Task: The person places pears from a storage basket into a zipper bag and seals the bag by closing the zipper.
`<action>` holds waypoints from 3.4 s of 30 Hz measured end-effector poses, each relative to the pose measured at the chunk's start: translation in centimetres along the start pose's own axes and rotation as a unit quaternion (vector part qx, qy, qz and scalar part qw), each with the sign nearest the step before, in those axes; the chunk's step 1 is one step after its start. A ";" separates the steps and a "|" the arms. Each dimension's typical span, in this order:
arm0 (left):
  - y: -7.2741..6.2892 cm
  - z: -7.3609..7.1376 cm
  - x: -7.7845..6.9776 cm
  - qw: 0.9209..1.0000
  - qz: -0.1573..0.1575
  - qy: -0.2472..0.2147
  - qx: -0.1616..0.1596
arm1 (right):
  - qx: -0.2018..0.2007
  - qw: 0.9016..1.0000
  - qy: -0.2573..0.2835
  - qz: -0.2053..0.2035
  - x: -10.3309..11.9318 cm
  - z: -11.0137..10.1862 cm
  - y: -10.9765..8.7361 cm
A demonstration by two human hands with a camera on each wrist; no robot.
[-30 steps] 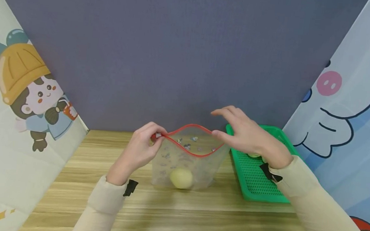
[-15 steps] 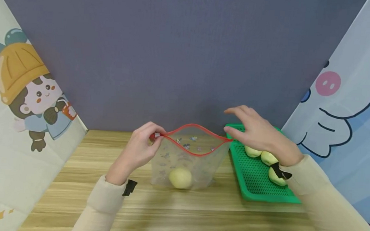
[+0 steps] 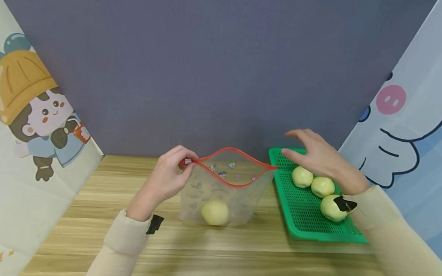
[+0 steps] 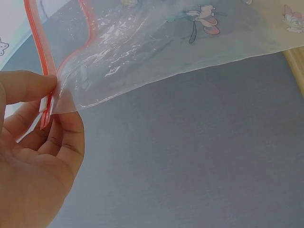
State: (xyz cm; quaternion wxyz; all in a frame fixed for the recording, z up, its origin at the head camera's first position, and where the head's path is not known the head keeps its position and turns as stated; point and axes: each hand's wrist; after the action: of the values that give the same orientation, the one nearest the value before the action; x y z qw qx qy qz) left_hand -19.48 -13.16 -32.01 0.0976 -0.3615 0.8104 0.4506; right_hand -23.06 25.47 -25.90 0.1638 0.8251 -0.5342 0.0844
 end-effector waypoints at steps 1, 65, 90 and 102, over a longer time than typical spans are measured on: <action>0.0 0.0 0.0 1.000 0.001 0.000 -0.001 | 0.001 1.000 0.000 0.004 -0.2 0.0 0.0; 0.0 1.2 0.2 0.999 0.028 -0.012 -0.016 | 0.175 0.966 0.005 0.193 -17.6 7.2 -1.7; -0.3 1.1 0.0 0.999 0.035 -0.014 -0.020 | 0.133 0.977 -0.008 0.166 -16.9 11.7 3.1; -0.3 1.1 -0.2 0.999 0.029 -0.015 -0.020 | 0.169 0.976 -0.004 0.138 -16.5 13.9 3.5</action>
State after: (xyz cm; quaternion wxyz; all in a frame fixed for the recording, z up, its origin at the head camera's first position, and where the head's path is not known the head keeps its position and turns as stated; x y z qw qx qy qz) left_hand -19.30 -12.34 -32.77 0.0890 -0.3325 0.8100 0.4748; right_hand -33.57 33.21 -43.39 0.0062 0.7598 -0.6212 0.1918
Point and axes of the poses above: each hand's wrist, its own y-axis towards the middle knuckle, its own z-axis out of the palm, x = y × z, and after that the axes turned 2 degrees about -y, right-handed
